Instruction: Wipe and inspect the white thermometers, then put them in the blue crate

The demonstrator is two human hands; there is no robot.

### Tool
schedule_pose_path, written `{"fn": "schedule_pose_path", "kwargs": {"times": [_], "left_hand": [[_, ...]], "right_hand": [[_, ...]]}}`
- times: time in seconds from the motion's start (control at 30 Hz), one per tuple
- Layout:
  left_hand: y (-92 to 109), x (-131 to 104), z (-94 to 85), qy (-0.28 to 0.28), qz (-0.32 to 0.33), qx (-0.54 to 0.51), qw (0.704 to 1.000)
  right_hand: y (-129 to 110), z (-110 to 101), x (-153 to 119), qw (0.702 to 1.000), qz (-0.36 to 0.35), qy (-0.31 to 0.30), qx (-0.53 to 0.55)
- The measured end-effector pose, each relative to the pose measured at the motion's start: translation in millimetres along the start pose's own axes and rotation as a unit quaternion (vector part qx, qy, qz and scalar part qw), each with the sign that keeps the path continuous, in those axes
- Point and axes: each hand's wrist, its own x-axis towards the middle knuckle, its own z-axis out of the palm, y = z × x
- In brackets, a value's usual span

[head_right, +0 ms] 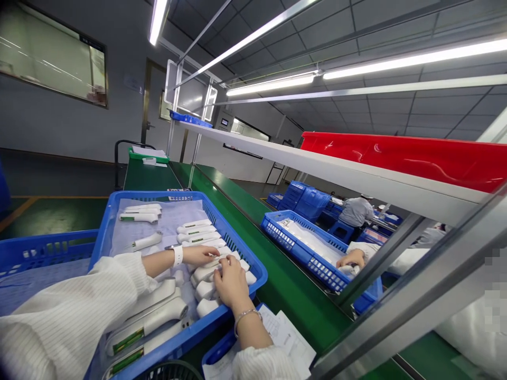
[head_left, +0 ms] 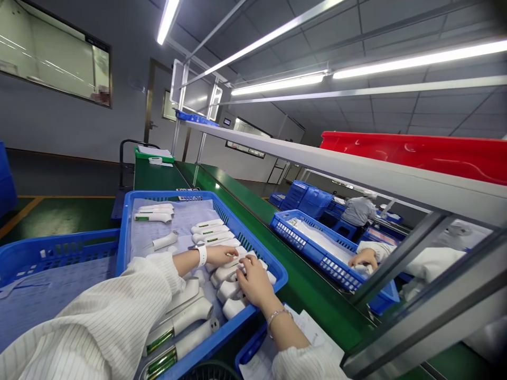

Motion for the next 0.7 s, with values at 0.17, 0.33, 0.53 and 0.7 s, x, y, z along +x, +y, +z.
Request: {"fn": "schedule_pose_path", "kwargs": {"times": [0.17, 0.33, 0.53, 0.7], "left_hand": [[7, -3, 4.0, 0.001, 0.001, -0.028, 1.000], [19, -12, 10.4, 0.079, -0.005, -0.020, 0.997], [33, -23, 0.9, 0.078, 0.042, 0.064, 0.994], [43, -53, -2.9, -0.022, 0.098, 0.187, 0.977]], "right_hand": [[2, 2, 2, 0.999, 0.030, 0.035, 0.011], [4, 0, -2, 0.994, 0.040, 0.093, 0.034], [6, -1, -7, 0.984, 0.042, 0.161, 0.071], [1, -9, -18, 0.973, 0.021, 0.198, 0.115]]}}
